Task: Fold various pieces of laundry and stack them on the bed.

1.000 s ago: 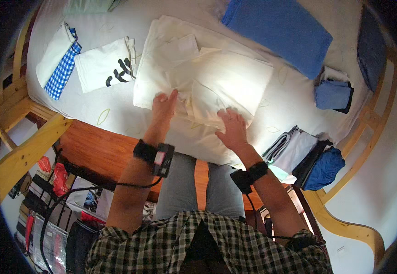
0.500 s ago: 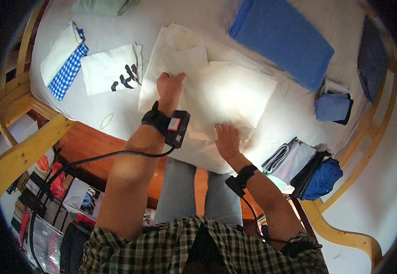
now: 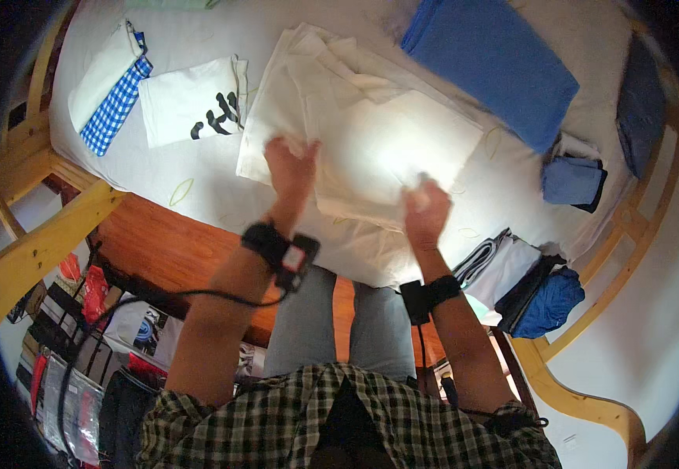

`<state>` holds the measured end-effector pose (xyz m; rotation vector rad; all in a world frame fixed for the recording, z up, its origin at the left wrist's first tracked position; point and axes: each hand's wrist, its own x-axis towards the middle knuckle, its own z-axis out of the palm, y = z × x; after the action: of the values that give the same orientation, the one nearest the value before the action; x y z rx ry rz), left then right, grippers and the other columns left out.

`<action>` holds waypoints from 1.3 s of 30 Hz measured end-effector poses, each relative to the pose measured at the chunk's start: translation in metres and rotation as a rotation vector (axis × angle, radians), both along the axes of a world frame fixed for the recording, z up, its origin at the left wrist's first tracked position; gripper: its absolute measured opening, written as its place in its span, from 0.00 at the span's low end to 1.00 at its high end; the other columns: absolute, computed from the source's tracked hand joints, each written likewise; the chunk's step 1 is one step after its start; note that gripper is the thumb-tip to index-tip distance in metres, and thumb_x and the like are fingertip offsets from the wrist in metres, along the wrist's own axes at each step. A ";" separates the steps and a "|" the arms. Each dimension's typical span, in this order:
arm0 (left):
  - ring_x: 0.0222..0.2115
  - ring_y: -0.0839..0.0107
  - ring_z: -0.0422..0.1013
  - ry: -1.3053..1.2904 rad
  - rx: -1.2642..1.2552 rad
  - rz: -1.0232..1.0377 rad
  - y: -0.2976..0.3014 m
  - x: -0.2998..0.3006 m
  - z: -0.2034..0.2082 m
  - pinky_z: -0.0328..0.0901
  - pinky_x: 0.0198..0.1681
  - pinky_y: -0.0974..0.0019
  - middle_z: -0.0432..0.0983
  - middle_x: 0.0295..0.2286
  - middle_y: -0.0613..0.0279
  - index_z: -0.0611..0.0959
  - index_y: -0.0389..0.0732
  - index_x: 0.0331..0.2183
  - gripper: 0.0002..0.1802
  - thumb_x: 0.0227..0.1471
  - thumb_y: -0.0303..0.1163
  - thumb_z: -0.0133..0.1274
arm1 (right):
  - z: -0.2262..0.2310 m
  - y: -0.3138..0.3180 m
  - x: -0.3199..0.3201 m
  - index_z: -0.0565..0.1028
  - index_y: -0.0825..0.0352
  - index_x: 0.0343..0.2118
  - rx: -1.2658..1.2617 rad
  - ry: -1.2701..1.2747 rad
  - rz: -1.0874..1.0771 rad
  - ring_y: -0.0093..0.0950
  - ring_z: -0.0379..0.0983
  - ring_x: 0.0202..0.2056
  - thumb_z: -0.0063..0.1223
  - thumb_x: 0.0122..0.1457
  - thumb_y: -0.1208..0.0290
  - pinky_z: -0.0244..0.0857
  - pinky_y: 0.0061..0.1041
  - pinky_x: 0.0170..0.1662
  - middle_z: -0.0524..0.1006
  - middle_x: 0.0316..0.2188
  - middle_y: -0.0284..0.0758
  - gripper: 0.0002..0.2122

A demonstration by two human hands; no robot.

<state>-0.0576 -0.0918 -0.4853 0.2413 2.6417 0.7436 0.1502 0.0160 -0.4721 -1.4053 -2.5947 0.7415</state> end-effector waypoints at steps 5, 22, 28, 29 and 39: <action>0.41 0.55 0.57 -0.708 -0.024 0.117 -0.015 0.059 0.008 0.57 0.38 0.60 0.61 0.37 0.47 0.66 0.30 0.34 0.30 0.31 0.40 0.56 | 0.000 0.027 0.029 0.60 0.70 0.39 -0.769 0.045 -0.832 0.22 0.63 0.30 0.55 0.41 0.59 0.58 0.20 0.30 0.67 0.29 0.34 0.26; 0.35 0.53 0.61 -0.187 0.116 -0.700 0.078 -0.128 -0.050 0.54 0.44 0.59 0.62 0.35 0.50 0.58 0.40 0.46 0.31 0.38 0.33 0.50 | 0.001 -0.007 0.023 0.67 0.66 0.35 -1.151 0.087 -0.656 0.18 0.64 0.28 0.50 0.46 0.62 0.59 0.18 0.30 0.70 0.29 0.29 0.16; 0.37 0.53 0.61 0.199 0.305 -0.539 0.087 0.004 -0.015 0.59 0.37 0.58 0.63 0.35 0.45 0.65 0.38 0.39 0.21 0.39 0.31 0.46 | 0.005 -0.002 0.043 0.68 0.66 0.34 -1.175 0.099 -0.726 0.20 0.65 0.27 0.49 0.46 0.62 0.61 0.17 0.29 0.70 0.28 0.31 0.14; 0.37 0.55 0.61 -0.030 0.217 -0.726 0.074 0.036 -0.006 0.57 0.40 0.58 0.63 0.35 0.48 0.67 0.37 0.38 0.20 0.38 0.31 0.46 | 0.010 -0.003 0.043 0.68 0.67 0.33 -1.202 0.084 -0.718 0.20 0.65 0.27 0.49 0.46 0.63 0.63 0.18 0.29 0.70 0.28 0.31 0.14; 0.46 0.64 0.52 0.027 0.044 -0.906 0.004 0.183 0.014 0.40 0.48 0.49 0.56 0.43 0.61 0.61 0.43 0.43 0.36 0.28 0.32 0.56 | 0.019 0.018 0.050 0.65 0.71 0.35 -1.318 0.062 -0.442 0.23 0.64 0.29 0.45 0.48 0.59 0.62 0.19 0.31 0.67 0.28 0.35 0.18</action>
<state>0.1256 -0.0882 -0.4716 1.3348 2.1650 0.4645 0.2000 0.0335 -0.4529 -1.9436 -1.4508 2.4953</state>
